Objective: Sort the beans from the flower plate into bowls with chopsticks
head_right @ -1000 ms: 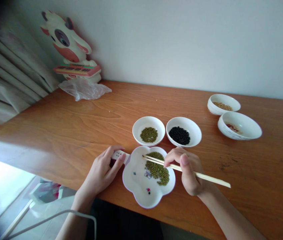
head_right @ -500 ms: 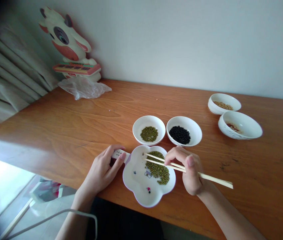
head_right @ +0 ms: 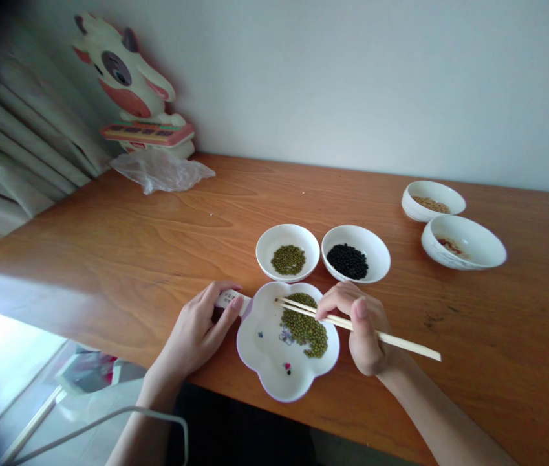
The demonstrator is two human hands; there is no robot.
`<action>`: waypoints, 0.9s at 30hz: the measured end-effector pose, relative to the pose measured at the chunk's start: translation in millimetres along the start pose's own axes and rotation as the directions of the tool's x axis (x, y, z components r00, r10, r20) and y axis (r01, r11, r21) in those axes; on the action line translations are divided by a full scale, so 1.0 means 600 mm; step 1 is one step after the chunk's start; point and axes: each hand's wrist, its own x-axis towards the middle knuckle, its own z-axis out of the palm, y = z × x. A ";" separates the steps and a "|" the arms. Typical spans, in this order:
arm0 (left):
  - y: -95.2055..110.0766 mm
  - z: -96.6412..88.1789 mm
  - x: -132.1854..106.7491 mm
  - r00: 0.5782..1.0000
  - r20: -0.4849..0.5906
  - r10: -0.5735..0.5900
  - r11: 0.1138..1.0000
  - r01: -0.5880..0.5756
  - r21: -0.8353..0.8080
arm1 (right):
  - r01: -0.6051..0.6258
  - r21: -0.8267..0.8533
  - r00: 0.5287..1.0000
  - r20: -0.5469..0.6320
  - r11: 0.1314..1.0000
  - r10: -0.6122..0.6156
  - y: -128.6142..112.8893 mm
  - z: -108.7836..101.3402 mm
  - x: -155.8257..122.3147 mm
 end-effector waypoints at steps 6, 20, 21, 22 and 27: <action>0.000 -0.001 0.000 1.000 0.002 -0.002 1.000 0.002 0.006 | -0.014 0.021 1.000 -0.012 1.000 0.014 0.000 0.000 -0.001; 0.001 0.000 0.000 1.000 -0.015 0.001 1.000 -0.001 0.023 | -0.082 0.059 0.997 0.002 0.995 0.082 -0.018 0.001 0.002; 0.001 0.000 0.000 1.000 -0.016 0.001 1.000 0.000 0.023 | -0.082 0.043 0.997 0.009 0.996 0.082 -0.016 0.002 0.002; 0.001 0.000 0.000 1.000 -0.015 0.000 1.000 0.001 0.023 | -0.084 0.029 0.996 0.016 0.996 0.084 -0.015 0.003 0.001; 0.001 0.000 0.000 1.000 -0.008 -0.004 1.000 0.004 0.017 | -0.095 0.006 0.995 0.016 0.995 0.095 -0.006 0.008 0.000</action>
